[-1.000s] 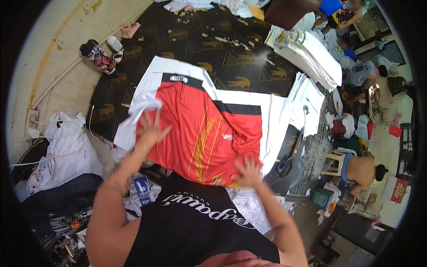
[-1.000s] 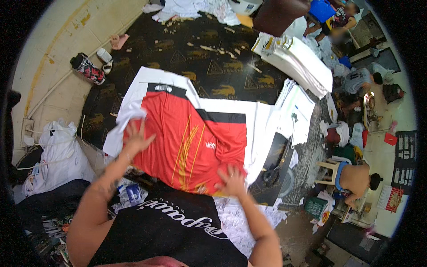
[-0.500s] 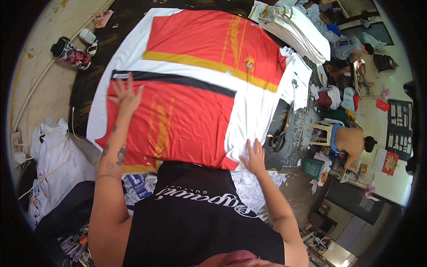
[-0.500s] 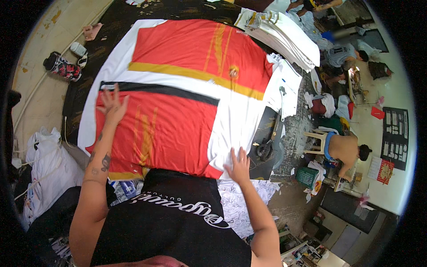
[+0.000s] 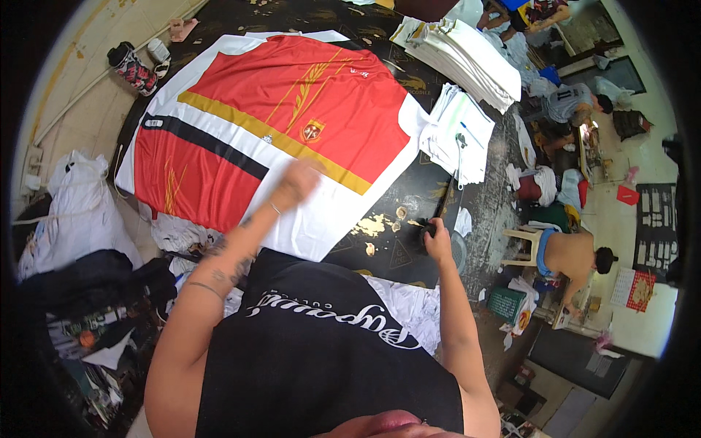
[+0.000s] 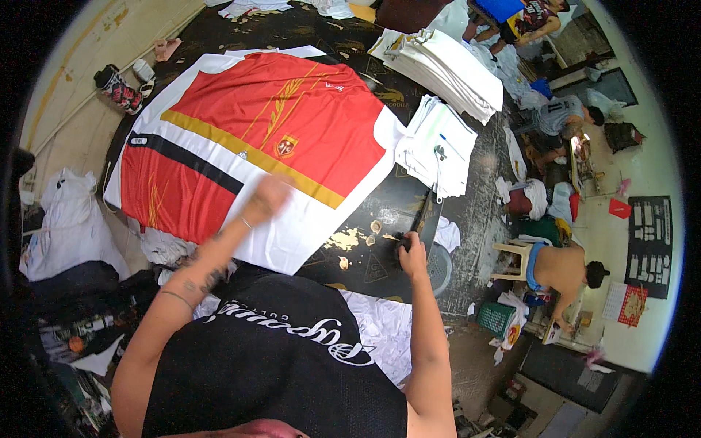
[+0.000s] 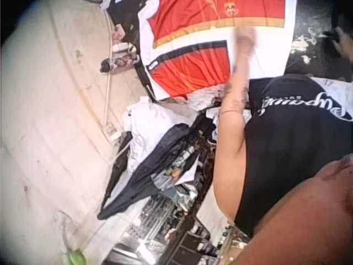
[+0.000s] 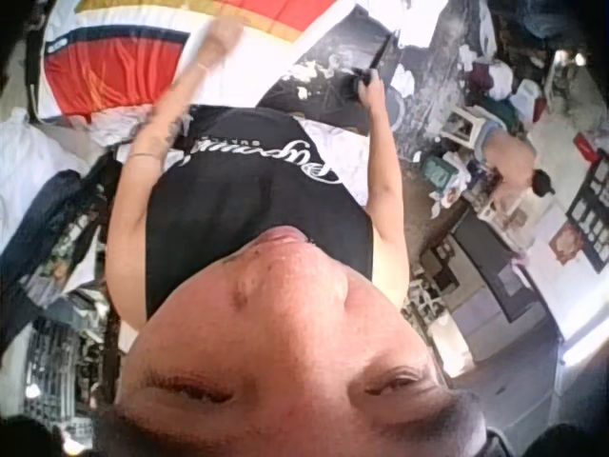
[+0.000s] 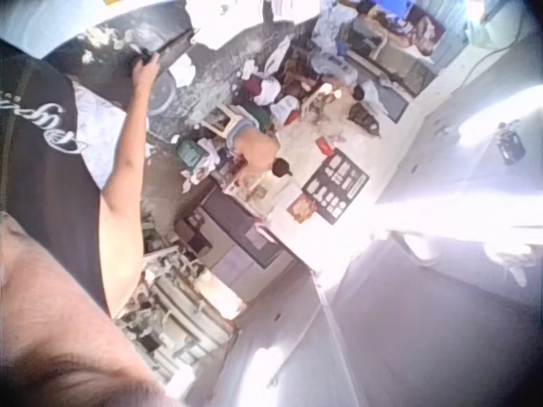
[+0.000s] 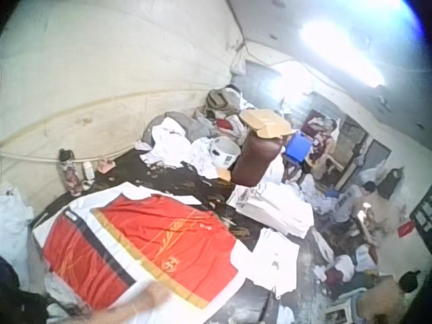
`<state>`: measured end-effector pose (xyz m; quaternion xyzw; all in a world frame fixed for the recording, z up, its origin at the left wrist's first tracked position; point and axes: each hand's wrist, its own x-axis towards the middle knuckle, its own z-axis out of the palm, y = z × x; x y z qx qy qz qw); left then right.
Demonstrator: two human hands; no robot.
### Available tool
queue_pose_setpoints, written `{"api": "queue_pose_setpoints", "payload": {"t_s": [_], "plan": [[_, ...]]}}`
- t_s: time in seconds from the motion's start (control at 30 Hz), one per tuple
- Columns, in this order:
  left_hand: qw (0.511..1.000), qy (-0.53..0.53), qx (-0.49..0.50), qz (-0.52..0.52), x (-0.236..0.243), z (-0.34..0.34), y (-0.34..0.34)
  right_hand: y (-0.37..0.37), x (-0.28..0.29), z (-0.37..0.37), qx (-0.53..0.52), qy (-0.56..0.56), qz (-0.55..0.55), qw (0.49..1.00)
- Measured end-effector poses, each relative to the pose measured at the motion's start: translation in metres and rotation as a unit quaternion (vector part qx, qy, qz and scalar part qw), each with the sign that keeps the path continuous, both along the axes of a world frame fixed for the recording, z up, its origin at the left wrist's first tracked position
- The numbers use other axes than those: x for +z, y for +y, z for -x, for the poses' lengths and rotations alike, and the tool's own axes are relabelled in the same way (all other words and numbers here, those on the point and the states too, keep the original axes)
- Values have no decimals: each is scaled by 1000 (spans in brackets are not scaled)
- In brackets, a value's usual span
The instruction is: The person repeatedly lays a red and white jersey on a table, places a white sheet of paper over it, and uses large scissors to cut the paper along the jersey's outline. The person then folds the cut paper and stacks it with other cut pieces.
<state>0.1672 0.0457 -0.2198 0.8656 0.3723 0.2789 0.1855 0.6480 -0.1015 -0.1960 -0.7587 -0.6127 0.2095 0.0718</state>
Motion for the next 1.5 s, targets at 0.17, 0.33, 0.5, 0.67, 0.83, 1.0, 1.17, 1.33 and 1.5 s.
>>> {"api": "queue_pose_setpoints", "payload": {"t_s": [0.17, 0.33, 0.5, 0.67, 0.83, 1.0, 1.17, 1.33, 1.5], "plan": [[997, 70, -42, -15, -11, -90, -140, -35, 16, -54, -335, 626, 124, 693], [999, 42, 5, -1, -16, -94, -185, -72, 64, -107, -125, 619, 354, 690], [997, -15, 79, -5, -13, -115, -197, -43, 68, -72, 101, 390, 484, 777], [996, -10, 82, -32, -16, -118, -204, -10, 29, -11, 153, 368, 412, 819], [995, 6, 88, -47, -23, -117, -204, -5, 31, -2, 120, 229, 448, 856], [995, 2, 81, -66, -28, -118, -204, 9, 33, 27, 157, 393, 351, 836], [996, 2, 54, -71, -31, -115, -204, 37, 38, 56, 143, 261, 421, 857], [998, -26, 42, -43, -29, -116, -202, 61, 33, 95, 199, 239, 347, 885], [997, -65, 15, -33, -36, -112, -202, 82, 36, 133, 166, 226, 431, 858]]}}
